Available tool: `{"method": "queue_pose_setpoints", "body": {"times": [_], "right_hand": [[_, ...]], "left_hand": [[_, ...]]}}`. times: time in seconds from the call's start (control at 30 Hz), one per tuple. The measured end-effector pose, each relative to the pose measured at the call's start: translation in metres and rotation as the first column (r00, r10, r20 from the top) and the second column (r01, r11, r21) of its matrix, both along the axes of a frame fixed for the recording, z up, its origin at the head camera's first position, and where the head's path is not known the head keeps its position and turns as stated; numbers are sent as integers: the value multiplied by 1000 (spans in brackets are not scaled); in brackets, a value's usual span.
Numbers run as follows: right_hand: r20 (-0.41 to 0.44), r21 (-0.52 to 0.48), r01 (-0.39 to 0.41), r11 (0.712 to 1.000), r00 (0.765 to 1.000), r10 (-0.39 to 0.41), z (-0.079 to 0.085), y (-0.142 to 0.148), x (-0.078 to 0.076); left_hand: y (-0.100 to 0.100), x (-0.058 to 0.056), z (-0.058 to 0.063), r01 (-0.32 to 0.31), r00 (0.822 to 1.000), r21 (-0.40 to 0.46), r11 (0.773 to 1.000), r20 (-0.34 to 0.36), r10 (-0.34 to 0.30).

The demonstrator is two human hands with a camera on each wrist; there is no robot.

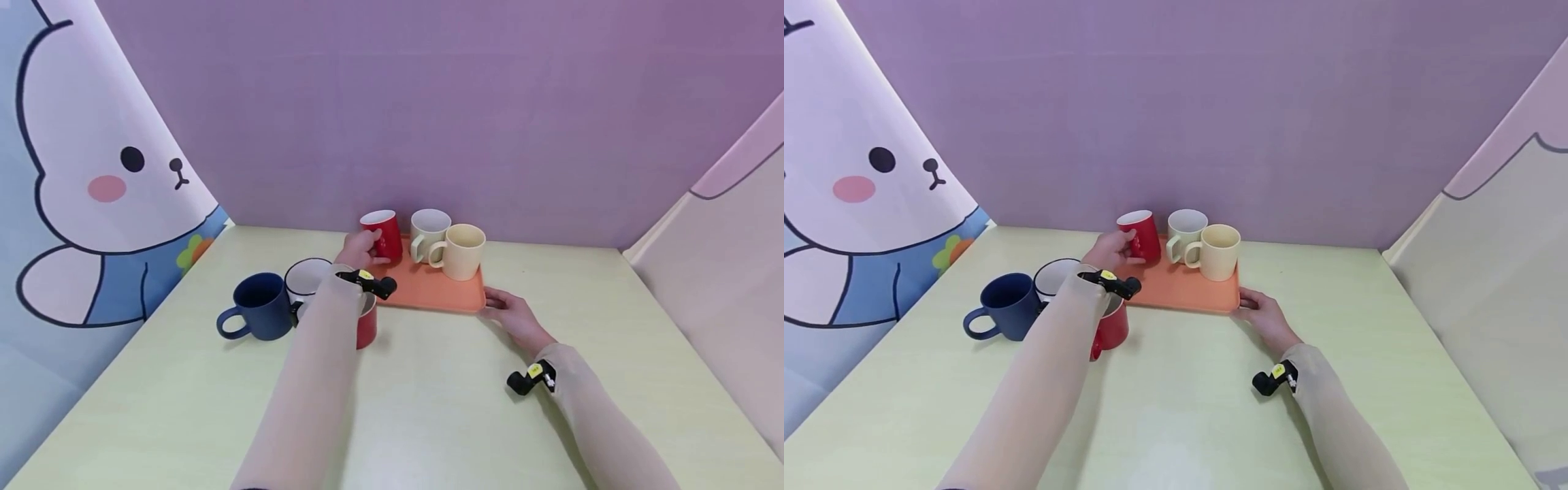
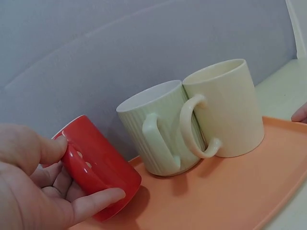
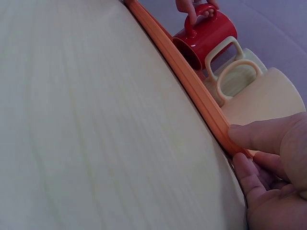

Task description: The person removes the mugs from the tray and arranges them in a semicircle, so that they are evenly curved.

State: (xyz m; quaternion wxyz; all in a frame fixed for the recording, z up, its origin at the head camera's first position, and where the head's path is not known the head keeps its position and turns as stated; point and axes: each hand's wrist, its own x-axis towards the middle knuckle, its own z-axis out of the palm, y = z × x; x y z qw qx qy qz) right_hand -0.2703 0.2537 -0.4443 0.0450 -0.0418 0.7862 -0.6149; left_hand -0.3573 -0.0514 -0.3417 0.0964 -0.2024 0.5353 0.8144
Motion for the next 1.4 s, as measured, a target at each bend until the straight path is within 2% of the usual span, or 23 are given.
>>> {"method": "queue_pose_setpoints", "body": {"times": [0.33, 0.63, 0.8, 1.1, 1.4], "right_hand": [[14, 4, 2, 1000, 1000, -2, -1, 0, -2], [14, 10, -6, 1000, 1000, 6, 0, 0, -4], [24, 26, -6, 1000, 1000, 5, -3, 1, -5], [-1, 27, 6, 1000, 1000, -6, -1, 2, -2], [-19, -6, -25, 1000, 999, 25, -1, 3, -4]], "left_hand": [[-10, -2, -7, -22, 1000, 0, 1000, -3, 22], [-17, -2, -3, -6, 999, -71, 997, -44, 3], [-22, -1, 2, -4, 998, -77, 997, -57, 0], [-33, 7, 11, 4, 995, -91, 996, -104, -14], [-47, 20, 22, 30, 982, -183, 983, -177, -63]]}}
